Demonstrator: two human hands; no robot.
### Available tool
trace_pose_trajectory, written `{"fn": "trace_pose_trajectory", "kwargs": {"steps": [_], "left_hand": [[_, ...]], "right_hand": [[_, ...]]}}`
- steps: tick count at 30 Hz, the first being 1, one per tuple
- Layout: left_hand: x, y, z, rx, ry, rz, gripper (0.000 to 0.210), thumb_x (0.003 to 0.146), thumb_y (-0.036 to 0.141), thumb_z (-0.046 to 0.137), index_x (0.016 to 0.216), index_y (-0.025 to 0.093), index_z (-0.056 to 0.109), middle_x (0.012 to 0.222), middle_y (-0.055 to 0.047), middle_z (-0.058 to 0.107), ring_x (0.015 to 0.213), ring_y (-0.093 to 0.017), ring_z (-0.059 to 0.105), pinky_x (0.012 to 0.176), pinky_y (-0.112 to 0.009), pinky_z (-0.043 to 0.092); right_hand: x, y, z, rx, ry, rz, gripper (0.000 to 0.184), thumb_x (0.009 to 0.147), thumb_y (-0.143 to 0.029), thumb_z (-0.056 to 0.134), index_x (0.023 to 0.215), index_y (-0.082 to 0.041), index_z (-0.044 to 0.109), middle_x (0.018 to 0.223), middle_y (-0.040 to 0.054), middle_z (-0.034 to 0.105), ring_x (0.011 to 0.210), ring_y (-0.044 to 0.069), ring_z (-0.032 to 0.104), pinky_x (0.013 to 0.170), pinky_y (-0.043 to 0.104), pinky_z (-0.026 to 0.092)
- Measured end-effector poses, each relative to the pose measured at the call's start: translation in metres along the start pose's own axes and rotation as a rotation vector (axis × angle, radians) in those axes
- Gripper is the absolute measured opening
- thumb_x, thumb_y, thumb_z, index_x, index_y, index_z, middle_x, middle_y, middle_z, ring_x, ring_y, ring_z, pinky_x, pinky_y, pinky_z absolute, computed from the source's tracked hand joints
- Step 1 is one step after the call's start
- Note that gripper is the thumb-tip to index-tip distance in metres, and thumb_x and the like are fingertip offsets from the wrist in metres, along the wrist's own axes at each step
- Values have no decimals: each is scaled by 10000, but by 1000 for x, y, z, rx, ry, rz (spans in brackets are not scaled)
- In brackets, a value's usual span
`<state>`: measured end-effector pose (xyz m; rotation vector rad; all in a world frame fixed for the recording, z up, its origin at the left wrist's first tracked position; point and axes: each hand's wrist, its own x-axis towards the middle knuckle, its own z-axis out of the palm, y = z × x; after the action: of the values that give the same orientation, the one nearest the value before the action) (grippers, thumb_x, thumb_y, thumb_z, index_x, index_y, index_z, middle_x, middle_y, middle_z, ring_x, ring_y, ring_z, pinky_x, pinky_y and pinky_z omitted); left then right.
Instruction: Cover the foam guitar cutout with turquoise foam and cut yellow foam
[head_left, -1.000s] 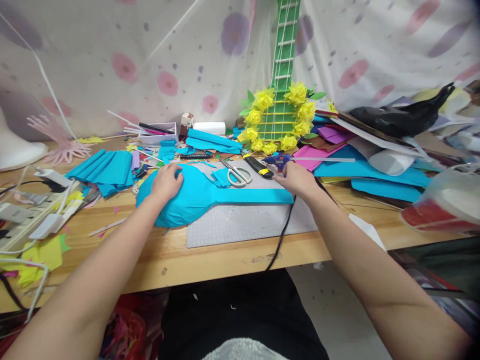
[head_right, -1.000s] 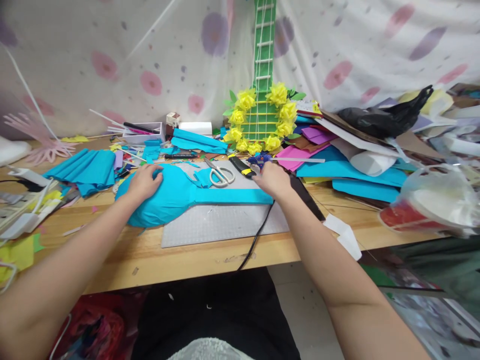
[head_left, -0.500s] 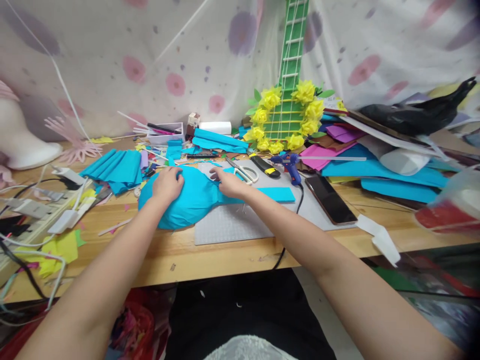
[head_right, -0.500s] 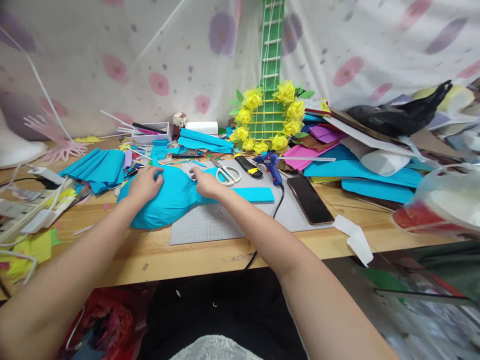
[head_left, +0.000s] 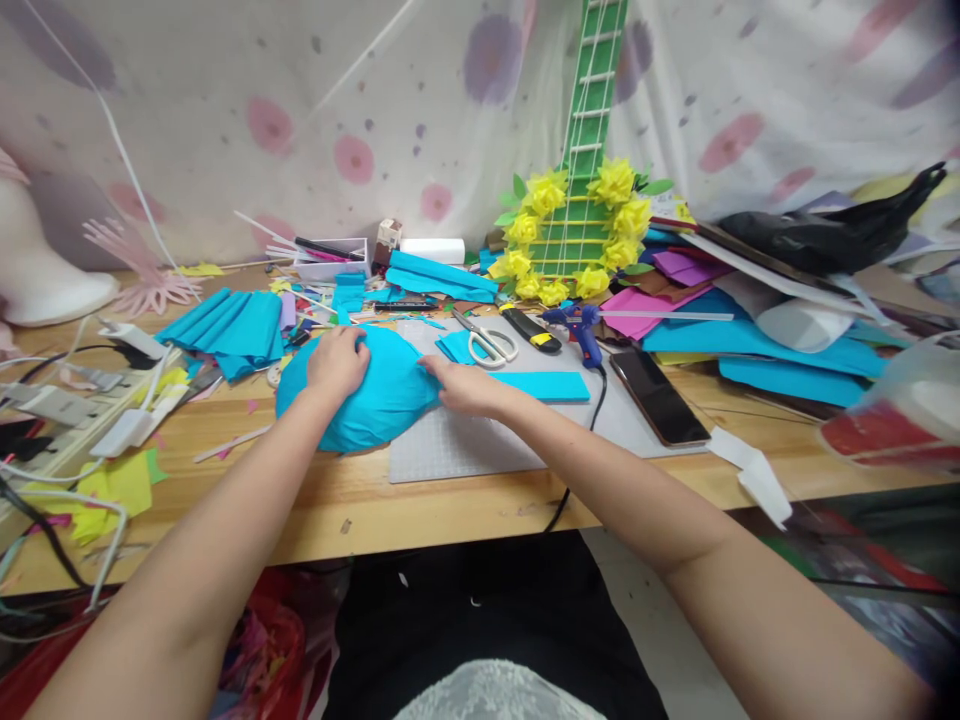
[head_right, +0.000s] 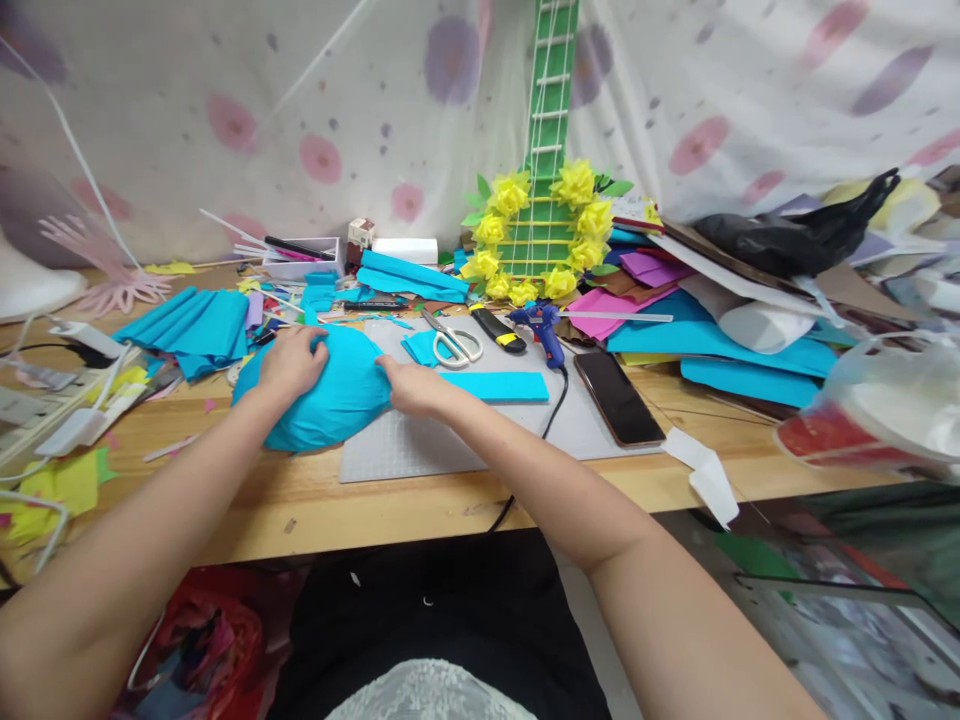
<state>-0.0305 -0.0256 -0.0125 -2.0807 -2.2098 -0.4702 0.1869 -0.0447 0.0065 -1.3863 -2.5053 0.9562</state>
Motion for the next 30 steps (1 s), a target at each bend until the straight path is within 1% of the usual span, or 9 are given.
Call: {"fn": "trace_pose_trajectory", "kwargs": {"steps": [4,6,10,13,16,18,21,26,30], "left_hand": [[1,-1,1,-5,2,7,375,839,250,382,1132,203,612,1198,-83,604,1156,-243,523,976,-349,419],[1,-1,1,-5,2,6,370,840,253,383,1127,213,613,1196,-76,604,1158,-241,522,972,-347,423],[1,-2,2,2,7,11,366,837,255,391,1125,211,613,1190,-82,602,1156,-243,521,971,-347,423],[1,-2,2,0,7,19,372,833,249,390,1128,198,611,1186,-91,602,1151,-249,522,972,-353,421],[2,-2,2,-4,4,17,375,831,246,387,1129,196,609,1187,-96,600,1151,-253,521,974,-361,420],[2,-1,2,-3,4,10,373,831,245,386,1126,199,610,1189,-97,597,1159,-251,516,980,-360,416],[1,0,1,1,5,2,376,832,249,386,1128,195,609,1191,-102,593,1164,-253,512,986,-358,410],[1,-2,2,-2,14,16,377,833,252,384,1132,202,609,1183,-96,599,1164,-248,513,990,-348,407],[2,-2,3,-15,4,7,376,832,254,385,1133,203,604,1199,-99,595,1165,-254,513,983,-362,412]], "right_hand": [[-5,22,-12,171,-112,-162,822,718,-16,431,1479,-215,194,1430,79,440,1279,220,471,996,368,422],[-8,31,-16,223,-95,-181,849,719,-15,397,1495,-231,128,1417,55,458,1286,199,464,988,360,427],[-12,33,-10,148,-19,-129,879,701,-11,417,1499,-240,130,1403,37,477,1237,227,511,948,347,452],[-13,25,0,3,-10,-122,865,716,-17,434,1502,-228,142,1401,68,482,1179,260,554,945,379,447],[-14,23,8,-145,29,-165,826,740,-34,443,1500,-207,170,1329,120,550,1151,293,566,926,423,448],[-15,27,10,-197,36,-224,816,744,-34,435,1498,-204,172,1307,127,565,1150,292,563,916,430,453],[-14,37,8,-132,49,-291,828,730,-26,419,1491,-223,156,1381,98,501,1198,252,533,955,411,442],[-4,43,8,97,135,-272,843,710,0,384,1487,-199,125,1464,118,390,1229,220,520,999,411,423],[-3,34,10,100,92,-211,874,715,-29,433,1500,-236,108,1423,104,447,1207,256,540,954,399,462]]}}
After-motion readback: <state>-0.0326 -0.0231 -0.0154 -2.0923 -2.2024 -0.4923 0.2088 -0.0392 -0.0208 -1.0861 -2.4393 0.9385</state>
